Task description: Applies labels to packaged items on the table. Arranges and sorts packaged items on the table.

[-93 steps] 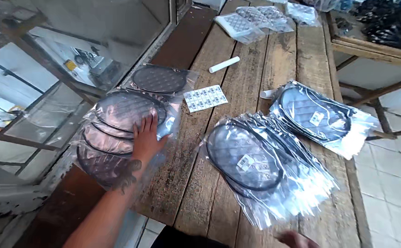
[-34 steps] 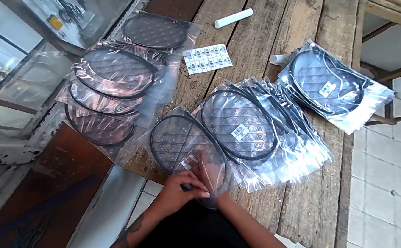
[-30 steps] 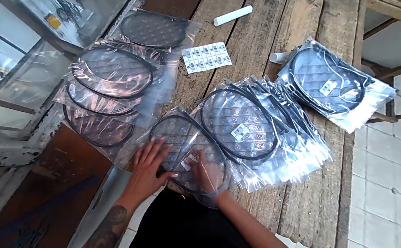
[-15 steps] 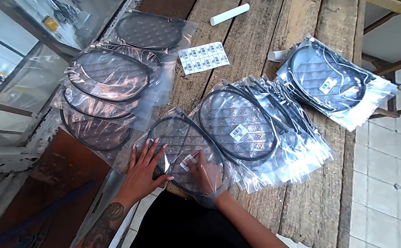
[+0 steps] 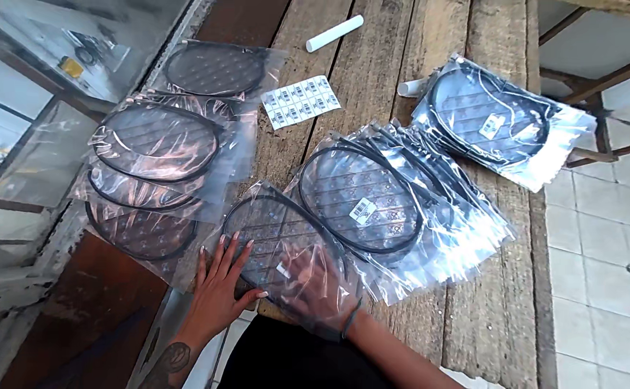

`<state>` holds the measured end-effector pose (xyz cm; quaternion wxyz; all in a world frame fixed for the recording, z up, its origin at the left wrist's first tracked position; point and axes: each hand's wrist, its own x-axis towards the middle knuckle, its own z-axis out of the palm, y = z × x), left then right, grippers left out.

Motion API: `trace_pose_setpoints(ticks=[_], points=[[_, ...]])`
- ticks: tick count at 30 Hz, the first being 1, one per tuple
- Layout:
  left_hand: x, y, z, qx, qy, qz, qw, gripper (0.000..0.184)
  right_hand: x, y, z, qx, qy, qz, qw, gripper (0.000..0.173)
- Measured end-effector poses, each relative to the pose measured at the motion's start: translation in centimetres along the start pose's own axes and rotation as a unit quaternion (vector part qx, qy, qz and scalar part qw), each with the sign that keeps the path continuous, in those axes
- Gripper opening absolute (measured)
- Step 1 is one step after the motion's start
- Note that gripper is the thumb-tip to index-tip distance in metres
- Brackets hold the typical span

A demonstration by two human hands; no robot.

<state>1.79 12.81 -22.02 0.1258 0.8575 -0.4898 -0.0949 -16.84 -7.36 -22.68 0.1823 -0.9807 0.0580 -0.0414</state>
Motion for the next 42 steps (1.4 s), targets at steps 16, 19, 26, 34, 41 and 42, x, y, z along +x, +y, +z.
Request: trace_pose_setpoints(ticks=[16,19,26,34,41,42], points=[[21.1,9.2,-1.7,-0.089,0.001,0.092,0.992,0.084,-15.8,-0.5,-7.8,0.236,0.411,0.454,0.755,0.023],[25.3,10.2,-0.2,-0.127,0.003,0.03,0.991,0.103,-10.0,-1.0,-8.0,0.157,0.376,0.326,0.853,0.018],[27.2,21.1,0.7,-0.104,0.061,0.062,0.991,0.101,-1.4,5.1,-1.8,-0.016,0.235,0.33,0.914,0.061],[40.8,37.0,4.0,0.05,-0.198,0.41,0.889,0.049,-2.5,6.4,-4.0,0.009,0.25,0.397,0.883,0.073],[41.8,32.8,0.7,0.093,-0.381,0.296,0.871,0.062,-5.7,7.6,-3.5,-0.051,0.249,0.327,0.91,0.086],[40.6,30.6,-0.7,0.057,-0.402,0.276,0.871,0.058,-6.4,7.5,-3.6,-0.052,0.246,0.299,0.921,0.083]])
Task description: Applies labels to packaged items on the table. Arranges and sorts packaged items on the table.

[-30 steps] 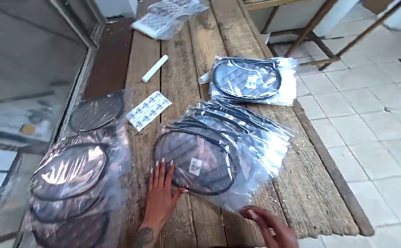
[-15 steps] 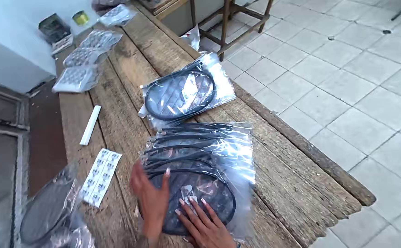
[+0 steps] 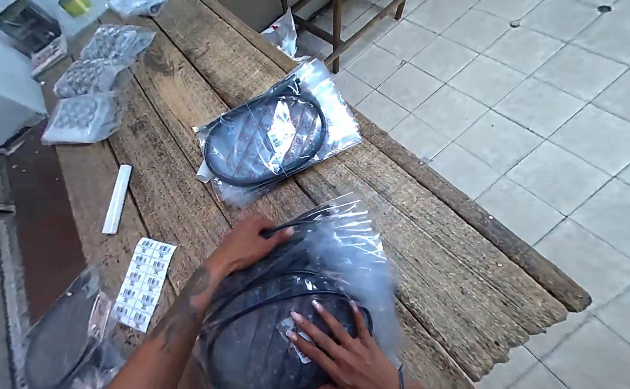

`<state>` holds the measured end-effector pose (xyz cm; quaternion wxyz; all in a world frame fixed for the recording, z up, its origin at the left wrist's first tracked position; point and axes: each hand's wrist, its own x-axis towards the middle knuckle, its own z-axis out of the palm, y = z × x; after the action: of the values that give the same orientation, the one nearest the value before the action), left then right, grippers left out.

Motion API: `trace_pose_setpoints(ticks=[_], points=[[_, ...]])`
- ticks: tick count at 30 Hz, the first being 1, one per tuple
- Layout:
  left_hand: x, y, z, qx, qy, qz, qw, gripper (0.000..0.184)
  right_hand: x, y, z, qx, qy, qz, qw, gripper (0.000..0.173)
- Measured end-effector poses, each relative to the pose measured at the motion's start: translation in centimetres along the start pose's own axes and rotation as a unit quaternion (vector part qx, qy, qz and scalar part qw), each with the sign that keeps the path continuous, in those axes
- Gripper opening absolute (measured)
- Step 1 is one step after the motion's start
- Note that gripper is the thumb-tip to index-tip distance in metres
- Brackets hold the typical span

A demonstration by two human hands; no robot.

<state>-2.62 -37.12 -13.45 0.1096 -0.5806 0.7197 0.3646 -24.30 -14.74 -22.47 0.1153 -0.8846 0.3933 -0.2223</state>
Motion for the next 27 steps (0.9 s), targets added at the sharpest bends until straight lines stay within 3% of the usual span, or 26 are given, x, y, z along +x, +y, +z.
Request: trace_pose_setpoints(ticks=[1,3,5,6,9,12,14,15,16,18,20,21,23,24,25,27], points=[[-3.2,-0.8,0.7,-0.039,-0.02,-0.009,0.999,0.064,-0.5,0.3,-0.5,0.01,-0.009,-0.033,0.999,0.083],[-10.1,-1.4,2.5,-0.108,-0.049,-0.056,0.991,0.109,-1.0,1.4,-1.5,0.054,-0.037,-0.109,0.992,0.094],[-16.1,-1.4,5.8,-0.18,-0.022,-0.096,0.979,0.144,-0.7,2.4,-2.4,0.113,-0.065,-0.178,0.975,0.112],[-18.3,-1.3,7.9,-0.212,0.018,-0.121,0.97,0.148,-0.1,2.8,-2.7,0.141,-0.071,-0.205,0.966,0.111],[-22.4,-0.7,13.1,-0.272,0.154,-0.219,0.924,0.131,2.2,2.9,-3.4,0.133,-0.066,-0.25,0.957,0.083],[-25.2,-1.1,15.4,-0.337,0.265,-0.225,0.875,0.114,4.8,1.3,-3.9,0.091,0.021,-0.241,0.966,0.042],[-27.5,-1.0,16.9,-0.38,0.339,-0.204,0.836,0.109,4.7,-0.7,-4.8,0.114,0.123,-0.157,0.973,0.031],[-28.9,-0.7,17.4,-0.398,0.368,-0.192,0.818,0.107,4.1,-1.7,-5.4,0.141,0.183,-0.075,0.97,0.027],[-30.5,-0.3,18.1,-0.416,0.397,-0.177,0.799,0.104,3.3,-2.2,-6.1,0.172,0.229,0.011,0.958,0.029],[-33.4,0.1,19.7,-0.442,0.453,-0.149,0.76,0.101,1.3,-2.6,-6.2,0.285,0.216,0.145,0.923,0.064],[-35.4,-0.1,21.5,-0.46,0.488,-0.141,0.728,0.103,-1.0,-4.5,-4.9,0.449,0.066,0.212,0.866,0.107],[-35.9,-0.4,22.2,-0.47,0.497,-0.14,0.716,0.105,-1.6,-6.0,-4.3,0.525,-0.016,0.235,0.818,0.11],[-36.1,-1.1,23.0,-0.487,0.517,-0.141,0.69,0.107,-0.4,-9.0,-3.2,0.646,-0.087,0.294,0.699,0.091],[-36.0,-1.3,23.2,-0.496,0.528,-0.138,0.676,0.108,0.6,-10.1,-3.3,0.673,-0.095,0.313,0.664,0.087],[-36.0,-1.3,23.1,-0.504,0.543,-0.123,0.661,0.108,1.8,-11.2,-4.4,0.676,-0.087,0.321,0.658,0.081],[-36.1,-0.7,22.2,-0.501,0.584,-0.059,0.636,0.097,3.4,-12.9,-8.3,0.638,-0.058,0.267,0.72,0.067]])
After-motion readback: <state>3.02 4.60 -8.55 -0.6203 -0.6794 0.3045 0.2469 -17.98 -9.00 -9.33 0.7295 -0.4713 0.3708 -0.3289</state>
